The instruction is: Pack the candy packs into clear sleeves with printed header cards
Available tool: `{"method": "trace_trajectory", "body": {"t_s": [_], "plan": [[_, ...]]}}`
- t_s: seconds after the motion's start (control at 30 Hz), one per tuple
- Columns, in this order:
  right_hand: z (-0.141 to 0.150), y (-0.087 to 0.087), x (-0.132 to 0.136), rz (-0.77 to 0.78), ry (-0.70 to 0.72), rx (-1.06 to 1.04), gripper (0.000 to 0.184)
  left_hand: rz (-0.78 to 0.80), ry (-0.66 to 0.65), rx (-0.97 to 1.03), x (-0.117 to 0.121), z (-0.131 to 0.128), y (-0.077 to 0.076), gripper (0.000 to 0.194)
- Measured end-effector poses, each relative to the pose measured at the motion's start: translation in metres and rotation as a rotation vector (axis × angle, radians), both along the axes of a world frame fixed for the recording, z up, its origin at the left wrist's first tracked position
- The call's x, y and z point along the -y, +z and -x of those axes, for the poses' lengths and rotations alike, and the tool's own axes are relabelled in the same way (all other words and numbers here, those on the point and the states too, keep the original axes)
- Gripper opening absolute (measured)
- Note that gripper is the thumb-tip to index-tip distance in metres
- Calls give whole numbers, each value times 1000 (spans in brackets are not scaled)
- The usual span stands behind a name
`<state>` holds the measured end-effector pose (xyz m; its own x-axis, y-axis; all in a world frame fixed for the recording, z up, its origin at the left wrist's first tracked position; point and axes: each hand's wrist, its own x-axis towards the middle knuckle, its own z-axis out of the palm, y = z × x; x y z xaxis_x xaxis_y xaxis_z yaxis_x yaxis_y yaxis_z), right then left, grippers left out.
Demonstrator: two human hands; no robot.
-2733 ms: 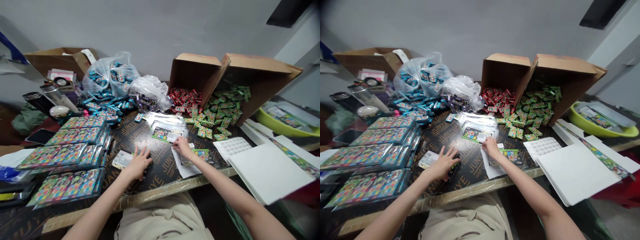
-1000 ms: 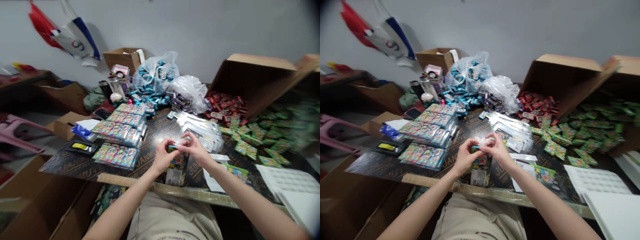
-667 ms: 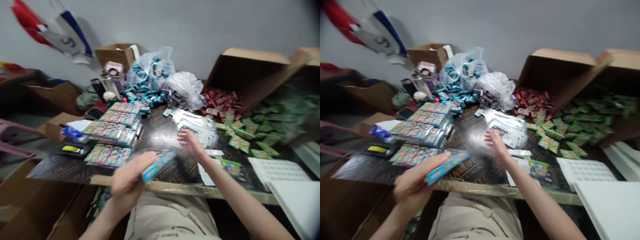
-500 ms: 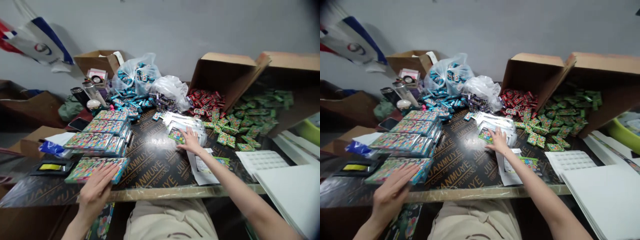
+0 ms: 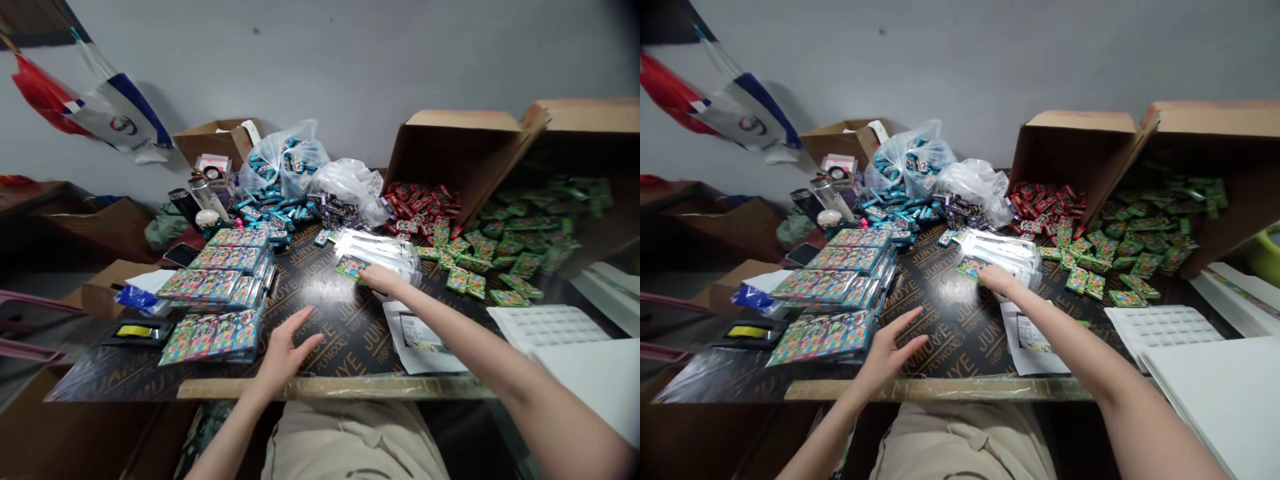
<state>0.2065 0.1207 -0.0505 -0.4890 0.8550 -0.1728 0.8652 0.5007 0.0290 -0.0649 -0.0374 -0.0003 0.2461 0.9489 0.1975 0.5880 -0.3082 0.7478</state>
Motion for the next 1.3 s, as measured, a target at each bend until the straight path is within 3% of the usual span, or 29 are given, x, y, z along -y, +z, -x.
{"method": "trace_trajectory", "body": {"t_s": [0.07,0.2,0.33,0.47,0.63,0.7,0.8,0.87,0.97,1.0,1.07,1.17,1.3], "plan": [[1,-1,1,-35,-30,-25,29,58,-34,78,-5,-23,2,46],[1,-11,2,-113,-234,-98,83,76,-101,153,-7,-47,2,44],[-2,-21,-14,-118,-479,-171,91,133,-130,159,1,-48,-4,41],[-4,-22,-36,-81,-759,-420,79,177,-130,147,8,-43,-11,39],[-14,2,-47,-127,-729,-668,22,238,-92,159,4,-29,-19,38],[-15,20,-44,-212,-699,-789,12,300,-57,250,-4,-21,-21,41],[-4,45,-22,-315,-661,-945,23,405,29,562,-21,-13,-17,53],[15,55,10,-238,-585,-1109,26,398,93,784,-29,-16,-10,58],[49,54,71,272,-394,-1616,39,455,51,1032,-29,-33,1,61],[59,50,90,346,-439,-1720,42,534,-8,1101,-26,-40,3,66],[70,42,117,346,-529,-1855,46,715,-149,1219,-17,-51,4,81],[66,35,135,382,-537,-1926,54,860,-302,1317,-4,-56,0,95],[51,33,140,571,-399,-1702,68,980,-308,1217,3,-51,-7,85]]}}
